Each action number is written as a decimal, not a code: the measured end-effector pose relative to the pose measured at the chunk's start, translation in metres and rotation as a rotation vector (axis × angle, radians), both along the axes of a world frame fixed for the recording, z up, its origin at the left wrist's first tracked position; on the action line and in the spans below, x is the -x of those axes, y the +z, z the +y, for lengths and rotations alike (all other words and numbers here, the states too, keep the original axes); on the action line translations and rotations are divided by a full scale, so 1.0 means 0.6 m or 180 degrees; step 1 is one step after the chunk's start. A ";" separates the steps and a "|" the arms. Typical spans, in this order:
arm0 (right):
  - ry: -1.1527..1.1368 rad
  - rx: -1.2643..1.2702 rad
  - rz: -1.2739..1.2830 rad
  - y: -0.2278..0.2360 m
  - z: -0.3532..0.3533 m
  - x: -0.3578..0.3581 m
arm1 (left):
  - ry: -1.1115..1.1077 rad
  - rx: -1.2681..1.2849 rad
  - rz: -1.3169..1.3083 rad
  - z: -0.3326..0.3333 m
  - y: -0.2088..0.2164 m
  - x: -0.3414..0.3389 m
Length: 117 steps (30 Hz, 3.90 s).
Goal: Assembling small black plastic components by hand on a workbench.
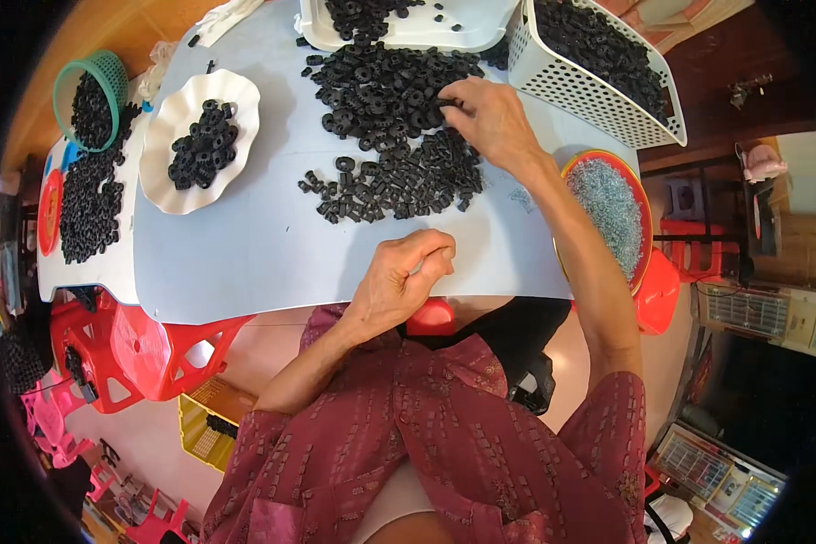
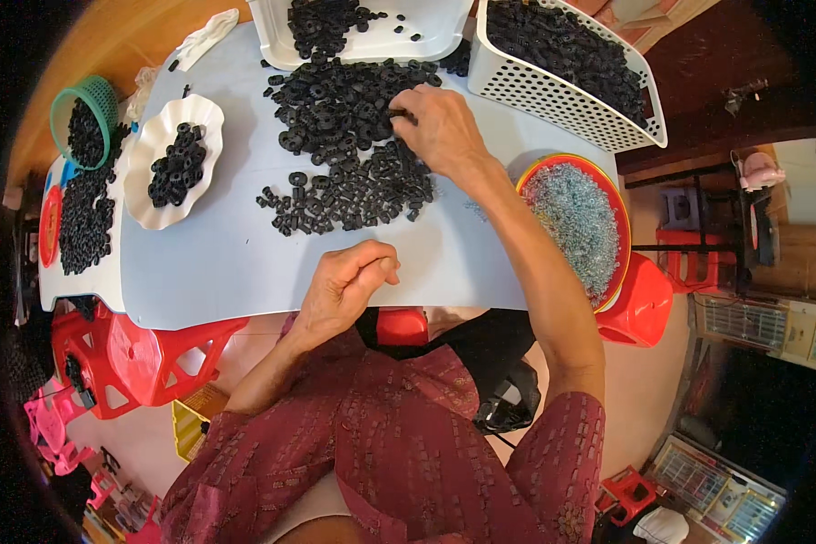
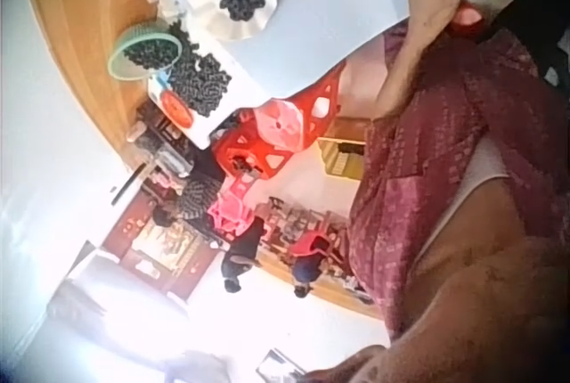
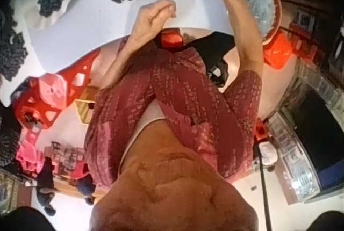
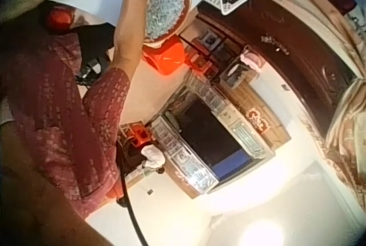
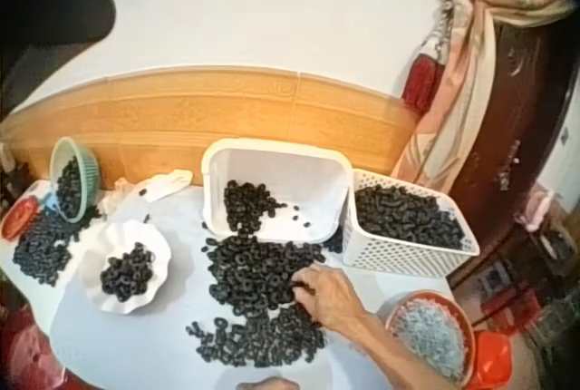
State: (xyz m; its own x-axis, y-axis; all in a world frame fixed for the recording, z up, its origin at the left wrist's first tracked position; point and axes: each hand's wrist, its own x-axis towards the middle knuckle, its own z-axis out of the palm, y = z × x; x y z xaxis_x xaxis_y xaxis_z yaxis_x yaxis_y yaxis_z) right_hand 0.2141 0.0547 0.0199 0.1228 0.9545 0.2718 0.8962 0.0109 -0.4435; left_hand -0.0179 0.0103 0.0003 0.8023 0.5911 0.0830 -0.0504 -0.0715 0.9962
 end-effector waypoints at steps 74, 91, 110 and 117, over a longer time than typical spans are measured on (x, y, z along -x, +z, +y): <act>-0.0553 -0.0449 -0.0079 0.009 -0.163 0.022 | 0.0395 0.0845 -0.0258 -0.020 -0.020 -0.010; -0.0726 -0.0945 0.3437 -0.020 -0.192 0.145 | 0.0275 0.1694 -0.0610 -0.008 -0.023 -0.009; -0.0088 -0.1201 0.3338 -0.041 -0.200 0.167 | 0.0308 0.1070 -0.0526 -0.009 -0.026 -0.014; -0.0668 -0.0944 0.2997 -0.030 -0.198 0.141 | 0.0385 0.0995 -0.0366 -0.019 -0.013 0.001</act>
